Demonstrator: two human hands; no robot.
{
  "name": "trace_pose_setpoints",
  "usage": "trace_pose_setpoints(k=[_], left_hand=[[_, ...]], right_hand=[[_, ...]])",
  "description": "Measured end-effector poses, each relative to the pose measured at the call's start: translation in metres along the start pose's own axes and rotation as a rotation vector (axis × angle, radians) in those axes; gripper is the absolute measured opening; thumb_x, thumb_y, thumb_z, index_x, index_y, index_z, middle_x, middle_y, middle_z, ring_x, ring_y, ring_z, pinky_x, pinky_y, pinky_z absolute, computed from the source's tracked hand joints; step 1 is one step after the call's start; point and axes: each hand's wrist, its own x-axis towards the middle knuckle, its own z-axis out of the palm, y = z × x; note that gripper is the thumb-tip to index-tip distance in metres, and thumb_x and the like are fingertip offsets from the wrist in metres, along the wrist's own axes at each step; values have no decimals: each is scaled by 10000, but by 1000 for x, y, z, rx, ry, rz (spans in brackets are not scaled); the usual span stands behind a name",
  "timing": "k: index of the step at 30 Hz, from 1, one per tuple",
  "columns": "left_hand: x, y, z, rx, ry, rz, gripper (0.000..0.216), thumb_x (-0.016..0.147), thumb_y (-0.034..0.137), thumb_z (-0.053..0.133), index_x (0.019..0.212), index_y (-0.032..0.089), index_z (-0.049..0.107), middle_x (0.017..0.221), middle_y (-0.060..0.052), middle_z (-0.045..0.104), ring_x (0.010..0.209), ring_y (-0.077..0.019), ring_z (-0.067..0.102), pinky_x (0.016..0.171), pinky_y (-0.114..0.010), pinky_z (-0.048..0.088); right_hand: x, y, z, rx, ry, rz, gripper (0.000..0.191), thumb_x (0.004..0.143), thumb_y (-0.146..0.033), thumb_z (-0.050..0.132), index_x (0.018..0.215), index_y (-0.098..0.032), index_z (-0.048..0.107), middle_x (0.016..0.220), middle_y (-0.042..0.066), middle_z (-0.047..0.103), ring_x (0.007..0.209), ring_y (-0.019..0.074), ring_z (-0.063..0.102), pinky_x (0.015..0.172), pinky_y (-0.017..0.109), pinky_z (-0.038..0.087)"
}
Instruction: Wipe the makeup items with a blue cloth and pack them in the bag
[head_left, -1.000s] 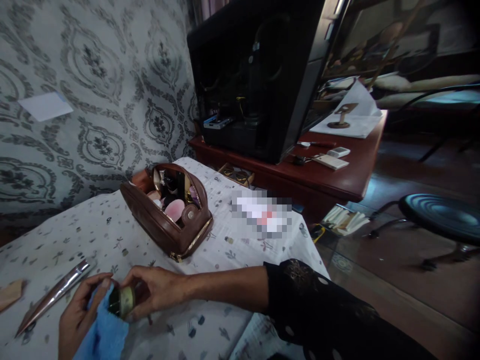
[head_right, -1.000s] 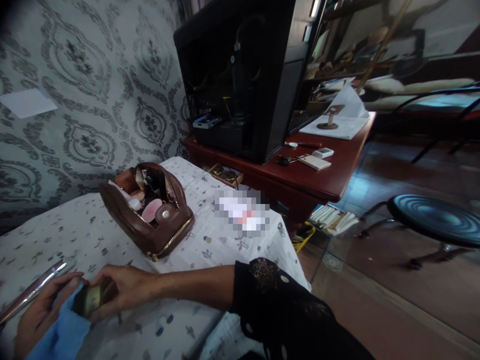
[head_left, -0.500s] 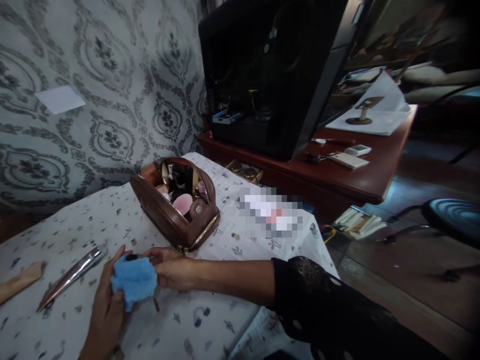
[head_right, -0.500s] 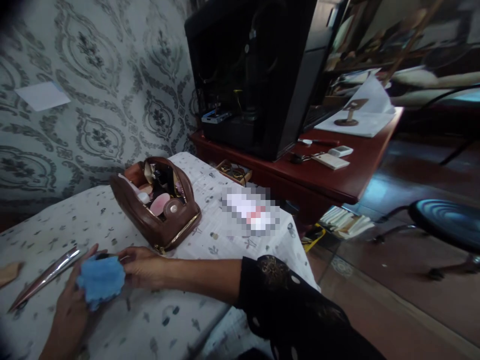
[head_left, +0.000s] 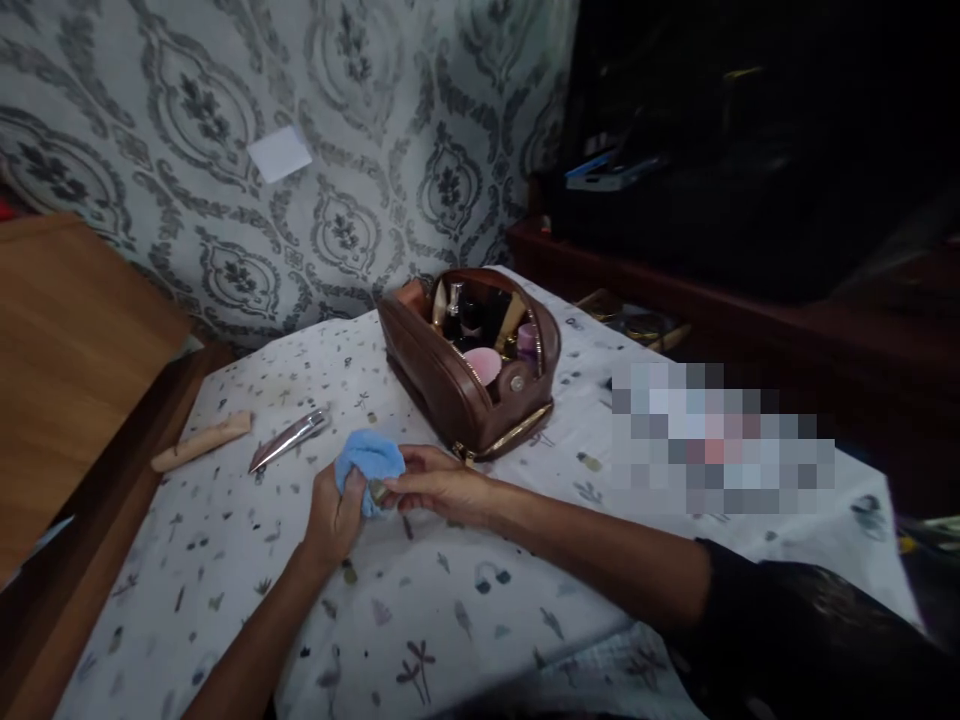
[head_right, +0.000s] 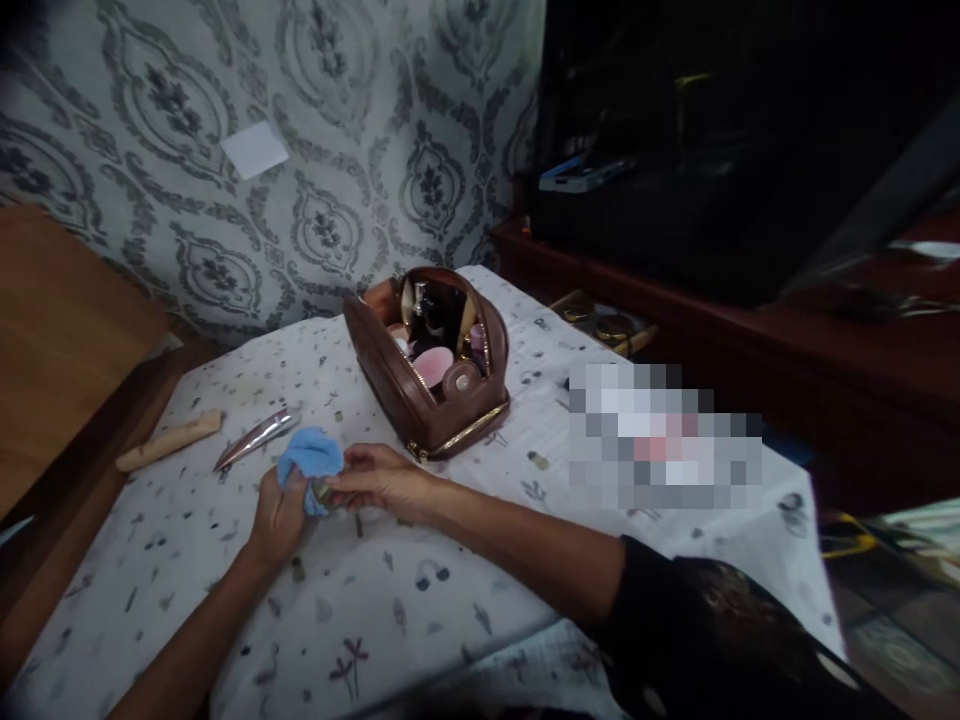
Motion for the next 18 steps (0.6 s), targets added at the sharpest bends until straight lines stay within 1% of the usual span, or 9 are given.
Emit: trace_pose_setpoints(k=[3,5,7,9,10,12,14,16,18], left_hand=[[1,4,1,-77,65,-171,487,943,545,420,744,167,656,625,-14,594,612,-163,542,621,-276,493],[3,5,2,-86,145,-264,459,936,540,437,740,172,627,655,-17,601,656,-168,562,653,-275,505],[5,4,2,-77,208,-293,393,931,497,463,793,173,638,745,-37,644,754,-187,608,741,-290,529],[6,2,2,-75,225,-271,352,928,466,477,894,171,665,862,-63,682,880,-212,641,846,-315,534],[5,1,3,-83,215,-260,360,933,468,470,943,170,672,908,-72,692,931,-219,648,888,-326,529],[3,-4,5,-107,169,-257,415,947,509,443,1006,168,672,950,-81,701,972,-223,653,925,-343,523],[1,-8,7,-121,118,-250,474,941,569,439,1040,168,672,966,-85,710,981,-226,657,940,-358,519],[-1,-10,10,-125,71,-197,507,907,617,481,1049,173,683,971,-89,719,992,-236,660,962,-374,513],[-3,-10,11,-124,20,-134,504,878,629,525,1029,180,698,965,-89,727,989,-242,664,972,-381,512]], right_hand=[[0,1,2,-23,14,7,609,518,-399,941,974,-154,620,872,-5,679,779,121,646,655,227,453],[0,1,4,-22,13,-22,623,505,-339,947,1013,-169,627,940,-3,678,858,131,642,700,234,472],[0,1,6,-7,-2,-55,635,508,-289,943,1055,-187,637,991,-4,679,941,141,639,816,268,494],[0,0,7,26,6,-77,653,504,-264,943,1077,-201,636,1011,-8,685,987,145,645,942,314,483],[0,0,7,47,20,-84,662,495,-259,947,1073,-204,629,1005,-11,689,987,146,653,980,334,476],[2,1,5,84,57,-97,675,474,-273,961,1039,-207,598,952,-21,691,944,150,671,978,365,496],[4,3,3,103,91,-112,687,472,-318,968,1007,-210,551,893,-37,681,883,147,681,930,375,528],[6,6,2,101,113,-124,702,478,-390,965,983,-211,511,851,-50,661,833,140,680,874,363,551],[7,8,1,68,108,-118,732,484,-478,947,980,-212,479,834,-52,653,795,140,679,809,348,563]])
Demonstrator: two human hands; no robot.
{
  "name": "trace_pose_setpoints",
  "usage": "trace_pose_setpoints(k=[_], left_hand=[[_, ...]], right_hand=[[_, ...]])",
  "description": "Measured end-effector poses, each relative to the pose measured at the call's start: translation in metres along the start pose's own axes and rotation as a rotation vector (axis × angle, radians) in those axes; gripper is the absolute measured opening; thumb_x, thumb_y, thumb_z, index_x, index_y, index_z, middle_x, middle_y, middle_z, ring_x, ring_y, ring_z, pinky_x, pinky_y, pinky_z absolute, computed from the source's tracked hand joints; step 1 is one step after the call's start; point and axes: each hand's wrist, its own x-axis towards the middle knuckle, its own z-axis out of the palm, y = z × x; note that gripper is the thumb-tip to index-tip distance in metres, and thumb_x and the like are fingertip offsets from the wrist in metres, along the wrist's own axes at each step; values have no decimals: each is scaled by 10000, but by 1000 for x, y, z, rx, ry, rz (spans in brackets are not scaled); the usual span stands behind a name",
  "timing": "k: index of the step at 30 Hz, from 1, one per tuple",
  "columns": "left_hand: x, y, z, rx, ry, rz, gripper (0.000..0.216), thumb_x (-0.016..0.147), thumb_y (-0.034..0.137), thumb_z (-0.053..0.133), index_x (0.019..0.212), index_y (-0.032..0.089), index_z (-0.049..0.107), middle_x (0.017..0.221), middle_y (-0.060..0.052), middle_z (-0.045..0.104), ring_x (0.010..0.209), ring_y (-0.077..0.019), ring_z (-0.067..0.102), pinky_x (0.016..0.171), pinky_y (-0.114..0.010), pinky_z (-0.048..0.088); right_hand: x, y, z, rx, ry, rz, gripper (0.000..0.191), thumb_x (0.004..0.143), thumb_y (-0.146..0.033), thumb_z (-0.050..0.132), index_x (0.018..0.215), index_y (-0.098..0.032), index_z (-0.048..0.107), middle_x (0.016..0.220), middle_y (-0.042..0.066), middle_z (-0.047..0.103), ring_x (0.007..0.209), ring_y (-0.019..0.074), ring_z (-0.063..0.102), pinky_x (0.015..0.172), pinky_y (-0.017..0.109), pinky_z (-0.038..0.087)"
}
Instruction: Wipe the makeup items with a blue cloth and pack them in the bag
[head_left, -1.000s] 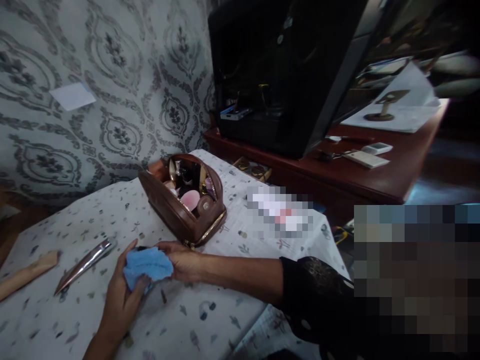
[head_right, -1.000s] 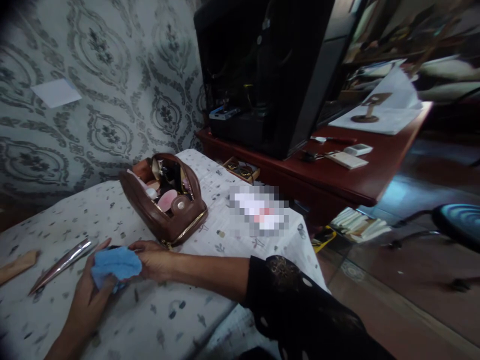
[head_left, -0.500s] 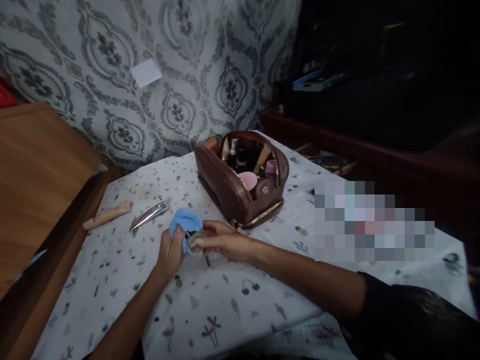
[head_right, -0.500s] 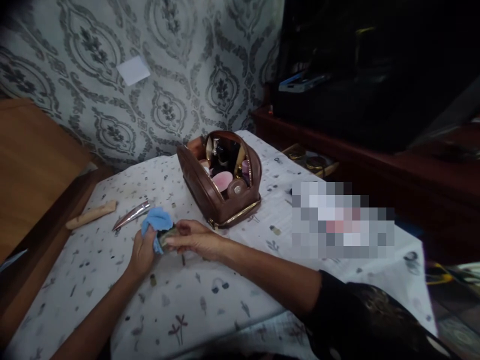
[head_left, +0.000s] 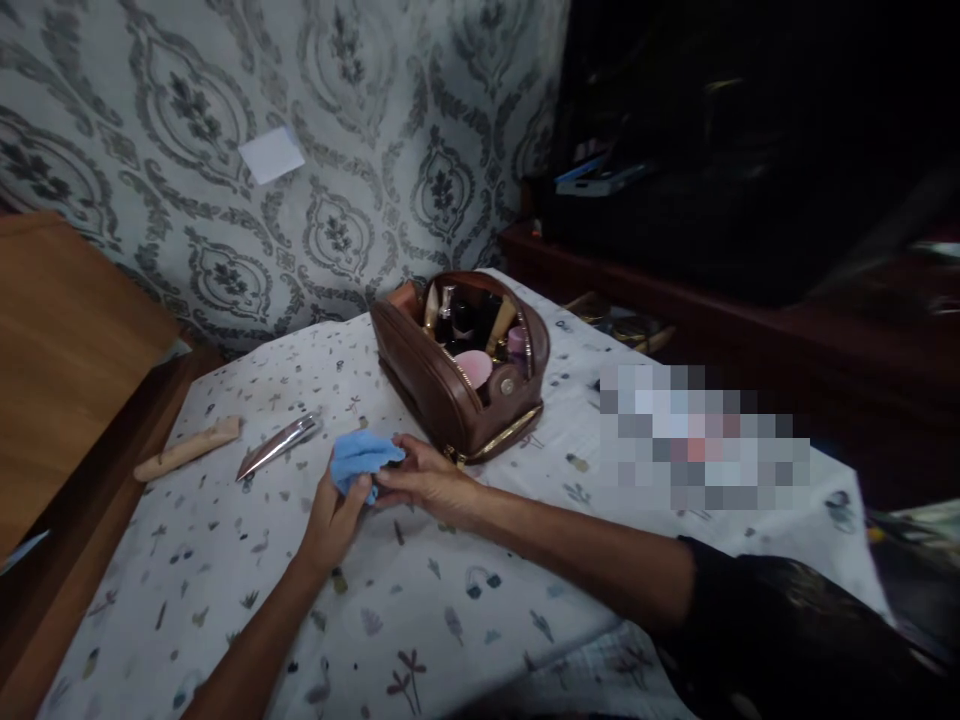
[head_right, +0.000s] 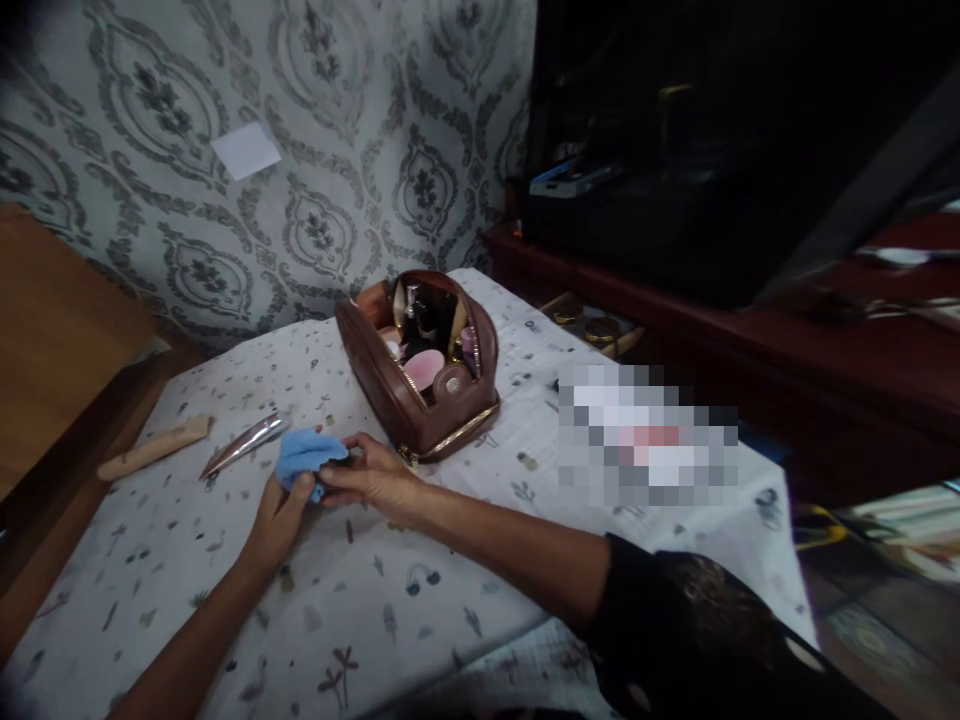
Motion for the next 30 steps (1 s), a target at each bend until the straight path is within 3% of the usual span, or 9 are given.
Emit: trace_pose_setpoints(k=[5,10,15,19,23,27,30], left_hand=[[-1,-4,-3,28,42,4,443,854,584,583,965,178,721,931,-76,728,920,-245,669,927,-385,531],[-1,-12,-4,13,64,18,418,858,552,573,972,182,732,866,-58,720,874,-244,662,918,-386,524],[-1,-4,-1,11,196,-115,435,835,594,557,887,188,702,799,-50,702,868,-252,657,871,-365,539],[4,17,3,23,340,-206,466,834,616,533,942,190,688,855,-46,712,969,-262,650,968,-372,494],[10,40,2,116,405,-229,471,841,612,484,873,186,682,859,-57,704,986,-281,642,983,-397,471],[14,53,-2,260,437,-138,452,862,560,408,858,200,682,904,-77,696,1011,-296,627,989,-425,461],[15,58,-3,365,457,-84,367,782,516,494,884,211,670,894,-87,677,970,-316,621,925,-441,484]], right_hand=[[0,-2,-1,-153,-43,53,834,417,-653,896,980,-230,449,781,-61,647,688,134,639,587,250,507],[-3,-8,1,-261,42,-19,751,416,-638,903,909,-206,537,725,-84,549,621,73,493,480,185,361],[-2,-8,3,-200,31,-25,943,335,-573,946,1134,-225,586,802,-86,540,581,63,511,507,208,394],[-3,-11,5,-227,30,-52,939,286,-556,954,1098,-221,621,789,-87,530,623,65,518,582,218,413],[-13,-23,14,-291,-5,-213,854,364,-494,968,1098,-228,623,801,-73,535,704,79,520,634,215,408],[-29,-44,26,-318,-80,-338,762,480,-485,944,1113,-230,605,894,-36,570,765,103,556,676,231,453],[-44,-65,33,-418,-127,-464,618,589,-413,913,1096,-229,611,938,-20,597,832,122,569,725,238,479]])
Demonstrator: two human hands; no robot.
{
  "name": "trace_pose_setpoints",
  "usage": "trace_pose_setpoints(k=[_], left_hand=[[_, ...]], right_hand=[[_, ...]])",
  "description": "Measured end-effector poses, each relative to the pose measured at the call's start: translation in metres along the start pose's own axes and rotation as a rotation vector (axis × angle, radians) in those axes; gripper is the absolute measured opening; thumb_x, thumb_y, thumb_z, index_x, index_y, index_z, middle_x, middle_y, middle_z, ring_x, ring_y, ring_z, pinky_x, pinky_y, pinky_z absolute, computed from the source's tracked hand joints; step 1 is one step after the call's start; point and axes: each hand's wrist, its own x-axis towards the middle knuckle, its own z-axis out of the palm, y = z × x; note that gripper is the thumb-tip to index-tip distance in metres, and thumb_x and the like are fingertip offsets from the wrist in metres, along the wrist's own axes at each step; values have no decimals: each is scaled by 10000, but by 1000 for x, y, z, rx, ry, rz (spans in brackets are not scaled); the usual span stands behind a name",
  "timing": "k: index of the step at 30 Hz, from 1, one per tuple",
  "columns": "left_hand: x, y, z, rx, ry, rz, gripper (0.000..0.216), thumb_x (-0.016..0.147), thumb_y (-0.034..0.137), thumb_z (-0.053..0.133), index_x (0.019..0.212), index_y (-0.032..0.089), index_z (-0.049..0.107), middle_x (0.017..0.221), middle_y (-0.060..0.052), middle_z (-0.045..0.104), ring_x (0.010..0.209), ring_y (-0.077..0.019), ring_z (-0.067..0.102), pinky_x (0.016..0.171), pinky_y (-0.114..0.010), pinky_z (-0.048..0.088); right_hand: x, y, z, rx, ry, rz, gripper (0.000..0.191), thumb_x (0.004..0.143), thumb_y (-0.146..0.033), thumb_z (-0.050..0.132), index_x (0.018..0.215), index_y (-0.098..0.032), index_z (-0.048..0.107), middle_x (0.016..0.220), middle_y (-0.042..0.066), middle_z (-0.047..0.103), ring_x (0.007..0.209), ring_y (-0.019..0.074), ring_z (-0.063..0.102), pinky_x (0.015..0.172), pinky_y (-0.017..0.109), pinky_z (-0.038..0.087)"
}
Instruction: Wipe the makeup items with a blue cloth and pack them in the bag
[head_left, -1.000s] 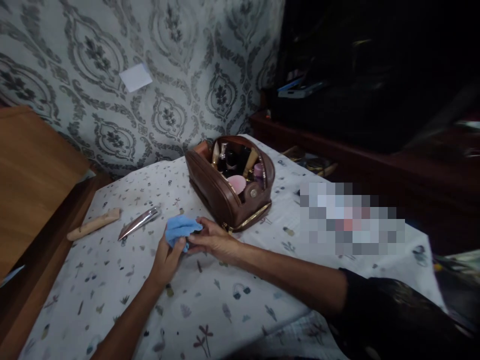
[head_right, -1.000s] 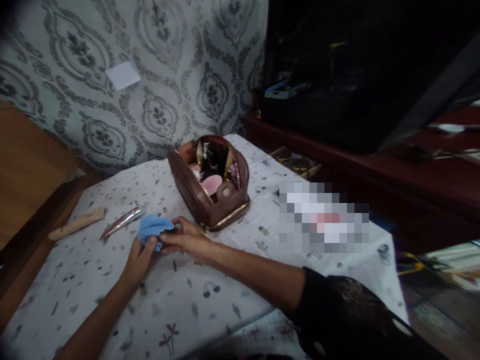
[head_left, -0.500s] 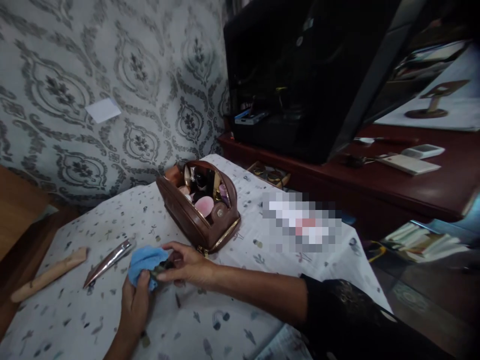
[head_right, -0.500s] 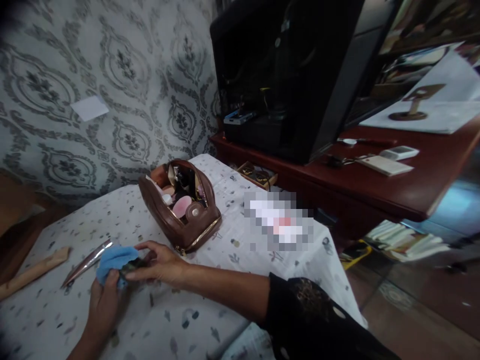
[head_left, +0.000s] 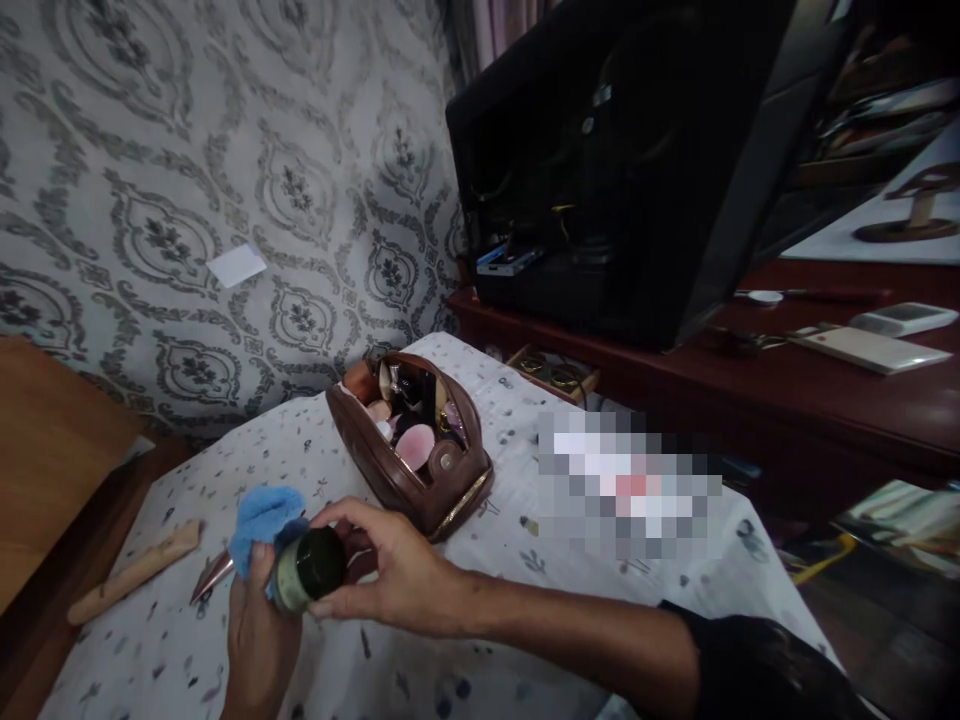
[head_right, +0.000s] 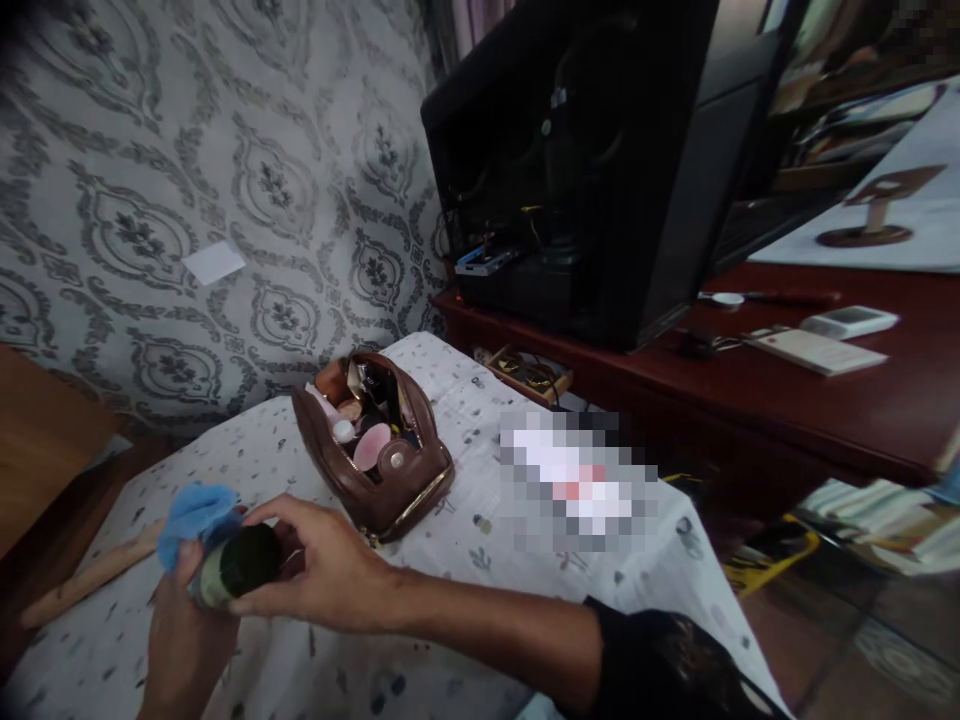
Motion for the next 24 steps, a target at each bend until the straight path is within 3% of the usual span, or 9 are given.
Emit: trace_pose_setpoints(k=[4,8,10,13,18,24], left_hand=[[-2,18,3,20,-15,17,311,704,512,607,804,219,635,830,-85,651,856,-298,603,742,-385,510],[-5,32,16,-393,-213,-113,507,879,637,425,714,194,608,651,-50,609,616,-198,550,579,-309,492],[-6,27,23,-544,-282,-186,542,854,683,478,838,168,645,654,-40,632,566,-179,550,528,-295,483],[-6,5,33,-604,-314,-251,584,786,710,582,932,150,654,651,-36,648,560,-176,573,493,-278,473],[-11,-34,45,-582,-375,-349,582,758,739,606,823,163,656,622,-27,628,535,-152,561,476,-245,446],[-20,-52,55,-540,-419,-322,583,747,753,609,706,172,620,622,-37,623,562,-172,576,533,-270,478]], right_hand=[[5,-39,-16,-179,12,-135,480,712,-288,835,1131,-229,607,1014,6,631,894,137,597,800,267,509],[28,-77,-53,-415,64,-256,475,748,-233,798,1167,-224,574,1040,11,646,877,137,626,783,274,509],[45,-92,-75,-626,131,-305,450,758,-190,766,1161,-212,567,1042,10,650,882,138,619,773,267,492],[72,-106,-99,-1065,195,-246,426,769,-173,737,1161,-206,575,970,-2,647,840,148,603,751,268,454],[110,-105,-111,-1674,-54,-28,409,816,-206,686,1217,-216,605,1089,69,667,951,223,619,732,284,410],[140,-84,-112,-1946,-352,-70,419,811,-211,714,1222,-178,641,1170,111,684,1111,289,568,878,343,421]])
